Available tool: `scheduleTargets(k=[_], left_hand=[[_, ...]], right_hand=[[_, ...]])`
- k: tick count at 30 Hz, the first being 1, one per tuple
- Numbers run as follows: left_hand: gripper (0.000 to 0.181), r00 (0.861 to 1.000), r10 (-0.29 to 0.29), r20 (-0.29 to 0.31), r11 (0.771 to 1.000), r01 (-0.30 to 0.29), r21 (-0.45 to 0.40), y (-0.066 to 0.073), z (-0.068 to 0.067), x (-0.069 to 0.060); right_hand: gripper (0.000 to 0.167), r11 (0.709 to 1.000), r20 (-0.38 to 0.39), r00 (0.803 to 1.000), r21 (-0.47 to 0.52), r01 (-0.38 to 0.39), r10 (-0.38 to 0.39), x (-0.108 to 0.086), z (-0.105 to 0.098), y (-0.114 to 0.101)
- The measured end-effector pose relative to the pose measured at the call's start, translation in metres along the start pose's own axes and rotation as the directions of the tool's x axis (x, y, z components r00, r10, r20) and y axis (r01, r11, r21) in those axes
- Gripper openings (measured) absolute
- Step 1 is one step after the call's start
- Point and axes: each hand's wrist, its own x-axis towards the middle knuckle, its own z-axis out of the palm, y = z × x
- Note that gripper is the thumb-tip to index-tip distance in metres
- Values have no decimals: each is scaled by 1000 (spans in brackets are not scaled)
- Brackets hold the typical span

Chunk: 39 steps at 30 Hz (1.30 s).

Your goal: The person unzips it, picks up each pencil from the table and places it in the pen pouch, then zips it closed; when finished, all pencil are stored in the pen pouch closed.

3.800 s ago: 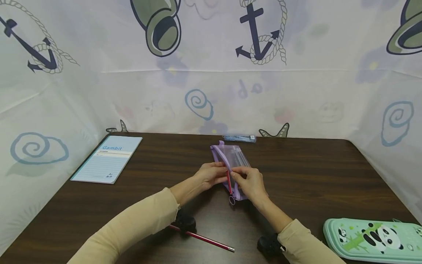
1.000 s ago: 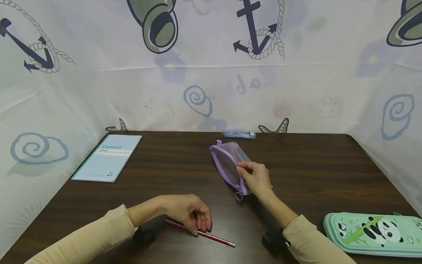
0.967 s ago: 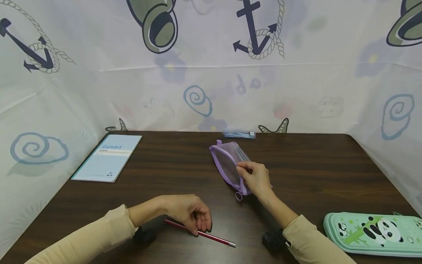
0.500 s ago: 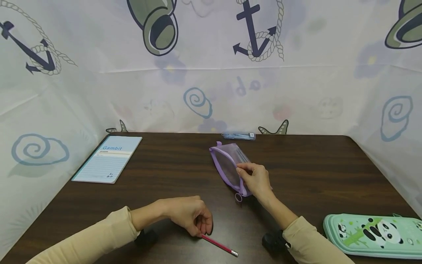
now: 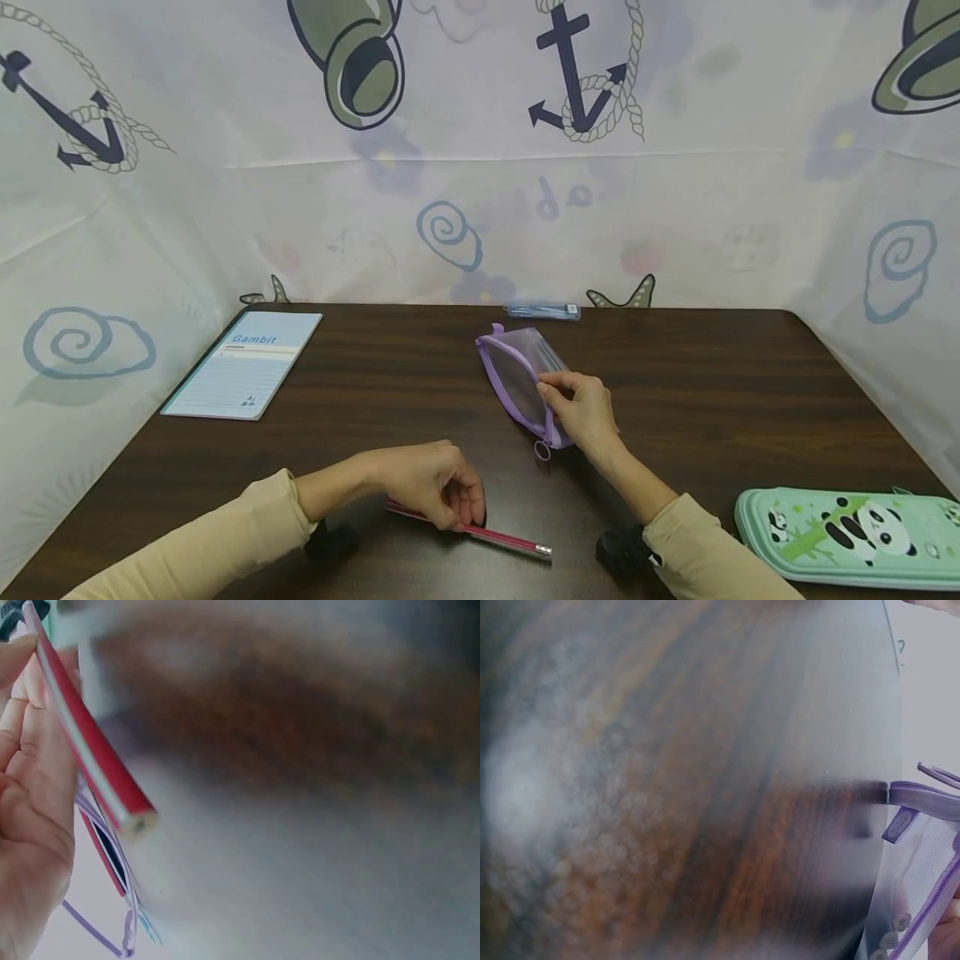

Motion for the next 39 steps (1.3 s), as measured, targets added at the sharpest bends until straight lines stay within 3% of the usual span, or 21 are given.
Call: scheduleTargets(k=[3,6,9,13,17,22,25,28,30,32,34,36,39], left_hand=[[14,1000,-22,-21,986,18,-166,-4,-3,0],[18,996,-74,-43,945,56,-321,-7,-7,-1],[21,987,-145,-76,880,93,-465,-10,-11,-2],[25,959,-253,-125,774,122,-622,-13,-16,-5],[26,921,-348,-173,666,113,-738,-18,-19,-5],[26,868,-431,-245,552,38,-833,-23,-19,0],[28,824,-485,-293,478,-31,-878,-25,-21,10],[31,766,-546,-341,415,-107,-903,-26,-23,23],[33,732,-575,-366,393,-146,-908,-27,-25,33],[36,704,-596,-387,390,-167,-905,-26,-26,41],[40,687,-606,-401,386,-187,-903,-25,-28,49],[42,675,-606,-421,396,-203,-896,-23,-29,56],[45,646,-616,-451,398,-238,-886,-21,-32,66]], right_hand=[[21,1000,2,1000,6,-1,1,0,0,0],[22,1000,2,1000,8,-1,1,-1,1,0],[21,1000,1,1000,5,3,-3,-1,1,0],[20,1000,-3,1000,14,-1,1,-1,2,-1],[20,1000,-3,1000,27,-15,15,-1,3,-1],[22,999,-2,1000,32,-20,21,-1,4,-1],[21,1000,-7,1000,25,-17,18,-2,6,-1],[21,1000,-2,1000,15,-16,16,-2,8,0],[20,1000,3,1000,12,-15,15,-2,10,0],[20,1000,9,1000,15,-14,14,-2,12,0],[19,1000,14,1000,17,-14,14,-2,13,0],[19,1000,17,1000,23,-16,16,-2,14,0],[19,999,24,1000,26,-20,19,-3,15,-1]])
